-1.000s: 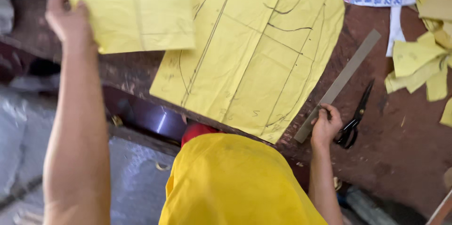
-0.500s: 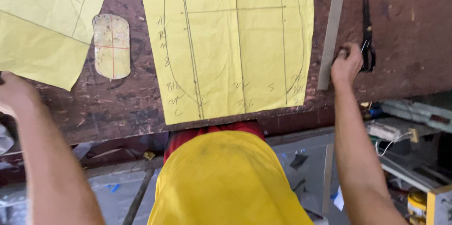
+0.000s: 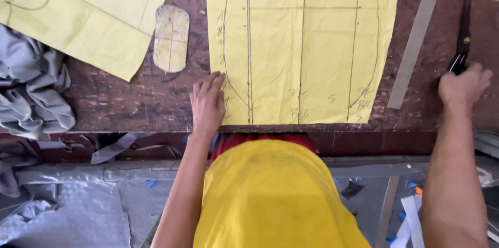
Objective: The person cuts a large yellow paper pattern along drawn lines using shears. They reposition the paper, mark sections with chalk, and continue cutting to separate pattern pieces on a wooden workbench.
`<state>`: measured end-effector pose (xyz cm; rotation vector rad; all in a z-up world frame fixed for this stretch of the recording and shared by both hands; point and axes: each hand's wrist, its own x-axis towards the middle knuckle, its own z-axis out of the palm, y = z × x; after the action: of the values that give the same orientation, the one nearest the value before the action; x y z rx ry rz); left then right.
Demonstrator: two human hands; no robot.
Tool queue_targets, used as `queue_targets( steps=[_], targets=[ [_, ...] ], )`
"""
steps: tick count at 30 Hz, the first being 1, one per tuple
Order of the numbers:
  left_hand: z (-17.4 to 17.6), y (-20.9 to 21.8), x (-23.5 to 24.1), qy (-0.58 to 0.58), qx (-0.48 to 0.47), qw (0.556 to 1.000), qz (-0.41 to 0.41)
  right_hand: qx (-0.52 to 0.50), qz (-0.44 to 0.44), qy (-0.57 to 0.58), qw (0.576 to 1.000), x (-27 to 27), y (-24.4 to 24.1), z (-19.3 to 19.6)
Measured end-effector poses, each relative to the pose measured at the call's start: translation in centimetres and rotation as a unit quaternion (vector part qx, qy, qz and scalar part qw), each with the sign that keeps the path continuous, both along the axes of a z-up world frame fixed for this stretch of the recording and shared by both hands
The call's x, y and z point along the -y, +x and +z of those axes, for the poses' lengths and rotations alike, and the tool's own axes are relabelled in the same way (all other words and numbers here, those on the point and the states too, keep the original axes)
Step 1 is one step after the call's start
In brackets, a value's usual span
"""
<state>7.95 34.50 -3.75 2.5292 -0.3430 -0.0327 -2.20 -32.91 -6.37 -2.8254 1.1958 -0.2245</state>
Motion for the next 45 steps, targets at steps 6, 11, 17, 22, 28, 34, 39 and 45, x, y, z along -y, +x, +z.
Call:
queue_targets(
  steps=[6, 11, 17, 22, 28, 34, 39, 45],
  targets=[
    [2.4, 1.3, -0.9, 0.045, -0.044, 0.994, -0.089, -0.013, 0.039, 0.013, 0.999, 2.8, -2.1, 0.1],
    [3.1, 1.3, -1.8, 0.161, -0.063, 0.974, -0.148, -0.043, 0.007, 0.118, 0.992, 4.5, -2.7, -0.2],
    [2.8, 0.8, -1.7, 0.173, -0.033, 0.972, -0.154, 0.069, 0.131, -0.02, 0.989, -0.2, -2.7, 3.3],
    [1.9, 0.7, -2.3, 0.177, -0.033, 0.97, -0.163, 0.044, 0.198, 0.103, 0.974, -16.4, -4.2, 5.2],
    [1.4, 1.1, -3.5, 0.205, -0.008, 0.964, -0.169, 0.045, 0.182, 0.191, 0.964, -26.5, -6.4, 4.8],
    [1.1, 2.3, -4.0, 0.228, -0.017, 0.961, -0.158, 0.049, 0.164, 0.18, 0.969, -25.8, -6.6, 4.5],
    [1.5, 1.9, -4.0, 0.235, -0.007, 0.96, -0.155, 0.073, 0.182, 0.173, 0.965, -25.9, -6.7, 4.6],
    [1.7, 1.5, -4.2, 0.234, -0.015, 0.959, -0.158, 0.018, 0.141, 0.174, 0.974, -25.7, -7.0, 5.0]
  ],
)
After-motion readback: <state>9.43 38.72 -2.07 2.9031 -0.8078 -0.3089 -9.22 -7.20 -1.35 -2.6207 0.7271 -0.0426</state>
